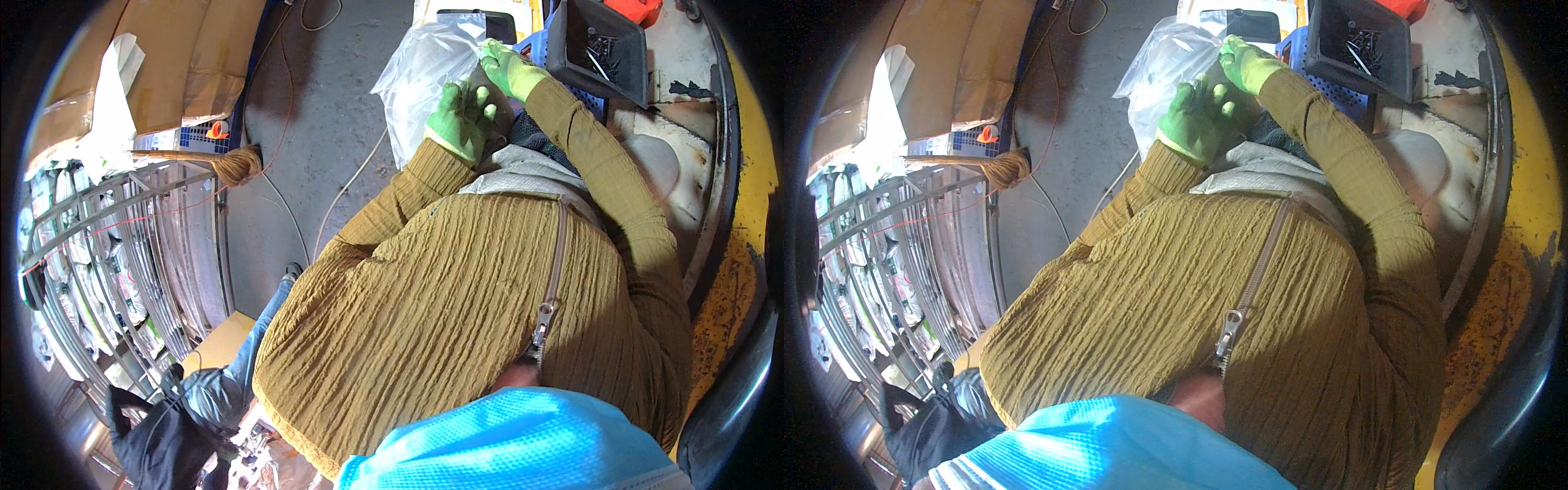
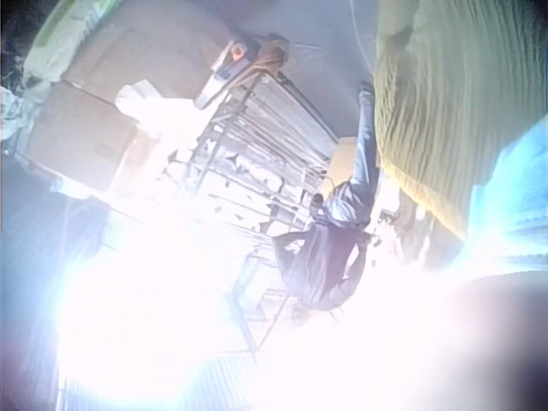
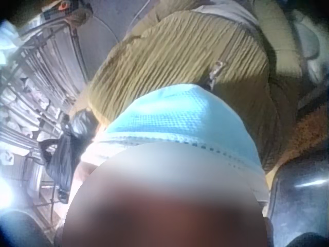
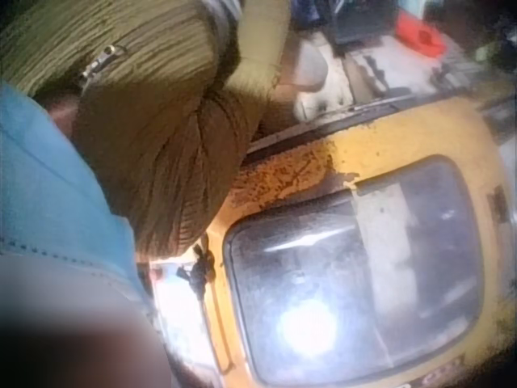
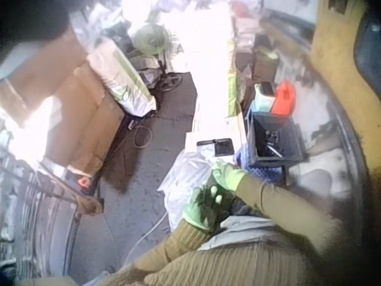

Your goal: The person places a black object into a white sack, then retrieves a blue strap and threads it through the sack to secure it. They adjust the strap and the sack contents, then place a clear plastic bag over the top of the sack.

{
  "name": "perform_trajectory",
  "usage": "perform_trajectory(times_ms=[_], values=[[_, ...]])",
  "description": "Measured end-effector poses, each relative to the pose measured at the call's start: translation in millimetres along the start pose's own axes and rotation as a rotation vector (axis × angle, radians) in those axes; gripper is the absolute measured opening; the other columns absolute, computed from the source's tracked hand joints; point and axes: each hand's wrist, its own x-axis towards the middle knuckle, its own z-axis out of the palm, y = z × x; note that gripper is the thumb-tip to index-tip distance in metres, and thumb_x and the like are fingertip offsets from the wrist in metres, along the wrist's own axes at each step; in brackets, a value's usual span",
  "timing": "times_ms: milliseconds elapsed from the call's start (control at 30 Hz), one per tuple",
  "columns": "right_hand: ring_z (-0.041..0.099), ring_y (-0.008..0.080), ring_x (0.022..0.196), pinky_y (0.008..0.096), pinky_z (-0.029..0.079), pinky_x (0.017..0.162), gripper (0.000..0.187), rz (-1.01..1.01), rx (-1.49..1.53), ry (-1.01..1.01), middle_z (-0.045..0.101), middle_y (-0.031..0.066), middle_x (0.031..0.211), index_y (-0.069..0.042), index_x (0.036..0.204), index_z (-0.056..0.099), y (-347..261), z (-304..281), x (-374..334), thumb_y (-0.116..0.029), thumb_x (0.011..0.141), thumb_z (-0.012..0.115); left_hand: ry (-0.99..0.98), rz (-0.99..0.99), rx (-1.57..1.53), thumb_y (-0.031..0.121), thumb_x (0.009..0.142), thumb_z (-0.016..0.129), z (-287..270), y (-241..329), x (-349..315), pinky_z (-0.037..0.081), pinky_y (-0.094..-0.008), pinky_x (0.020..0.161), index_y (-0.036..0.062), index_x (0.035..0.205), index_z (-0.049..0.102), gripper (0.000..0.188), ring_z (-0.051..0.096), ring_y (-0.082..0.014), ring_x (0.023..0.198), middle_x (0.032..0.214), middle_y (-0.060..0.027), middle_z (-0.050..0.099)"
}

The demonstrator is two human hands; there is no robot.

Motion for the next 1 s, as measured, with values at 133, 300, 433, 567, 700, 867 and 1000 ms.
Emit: perform_trajectory(times_ms=[133, 300, 433, 567, 700, 867, 1000], values=[[0.051, 0.0372, 0.109, 0.0401, 0.039, 0.094, 0.041, 0.025, -0.040, 0.032, 0.052, 0.0196, 0.119, -0.011, 0.126, 0.041, -7, -11, -6, -0.027, 0.088, 0.039, -0.062, -0.113, 0.026, 0.036, 0.089, 0.051, 0, 8, -11, 0.045, -0.0369, 0.071, 0.0093, 0.111, 0.050, 0.034, 0.053, -0.0209, 0.081, 0.093, -0.0052, 0.055], [0.053, 0.0373, 0.106, 0.0406, 0.040, 0.093, 0.043, 0.069, -0.016, 0.006, 0.056, 0.0198, 0.114, -0.011, 0.128, 0.040, -7, -18, -1, -0.026, 0.087, 0.041, -0.122, -0.174, 0.049, 0.036, 0.089, 0.051, 0, 15, -26, 0.046, -0.0401, 0.073, 0.0117, 0.109, 0.052, 0.032, 0.053, -0.0230, 0.074, 0.086, -0.0064, 0.057], [0.052, 0.0370, 0.108, 0.0402, 0.040, 0.094, 0.045, -0.033, -0.008, 0.101, 0.054, 0.0195, 0.117, -0.010, 0.130, 0.039, 10, -12, 7, -0.027, 0.088, 0.041, -0.122, -0.209, 0.072, 0.036, 0.089, 0.051, -4, 21, -32, 0.047, -0.0421, 0.073, 0.0121, 0.107, 0.053, 0.031, 0.052, -0.0233, 0.074, 0.087, -0.0056, 0.058], [0.050, 0.0367, 0.110, 0.0395, 0.039, 0.095, 0.046, -0.158, -0.078, 0.132, 0.052, 0.0194, 0.120, -0.011, 0.131, 0.038, 26, -10, 11, -0.028, 0.089, 0.040, -0.029, -0.133, 0.182, 0.035, 0.088, 0.053, -10, 26, -36, 0.047, -0.0407, 0.074, 0.0090, 0.106, 0.055, 0.031, 0.054, -0.0229, 0.077, 0.089, -0.0064, 0.059], [0.049, 0.0358, 0.112, 0.0394, 0.039, 0.095, 0.046, -0.345, -0.164, 0.118, 0.046, 0.0184, 0.128, -0.010, 0.132, 0.037, 36, -19, 5, -0.028, 0.089, 0.040, -0.014, -0.097, 0.249, 0.031, 0.087, 0.054, -15, 41, -44, 0.046, -0.0398, 0.076, 0.0065, 0.109, 0.052, 0.033, 0.055, -0.0238, 0.086, 0.098, -0.0077, 0.057], [0.049, 0.0353, 0.112, 0.0425, 0.040, 0.094, 0.045, -0.283, -0.316, 0.133, 0.044, 0.0188, 0.129, -0.017, 0.134, 0.035, 72, -44, -11, -0.031, 0.090, 0.038, 0.086, 0.098, 0.438, 0.027, 0.090, 0.049, -21, 64, -48, 0.041, -0.0435, 0.089, 0.0061, 0.122, 0.043, 0.038, 0.050, -0.0282, 0.108, 0.122, -0.0097, 0.049], [0.050, 0.0345, 0.111, 0.0405, 0.040, 0.094, 0.045, -0.070, -0.276, 0.256, 0.050, 0.0199, 0.123, -0.008, 0.132, 0.037, 132, -84, -20, -0.027, 0.092, 0.038, 0.038, 0.159, 0.461, 0.025, 0.093, 0.044, -28, 72, -47, 0.039, -0.0442, 0.094, 0.0063, 0.123, 0.041, 0.036, 0.047, -0.0277, 0.114, 0.125, -0.0116, 0.047]])
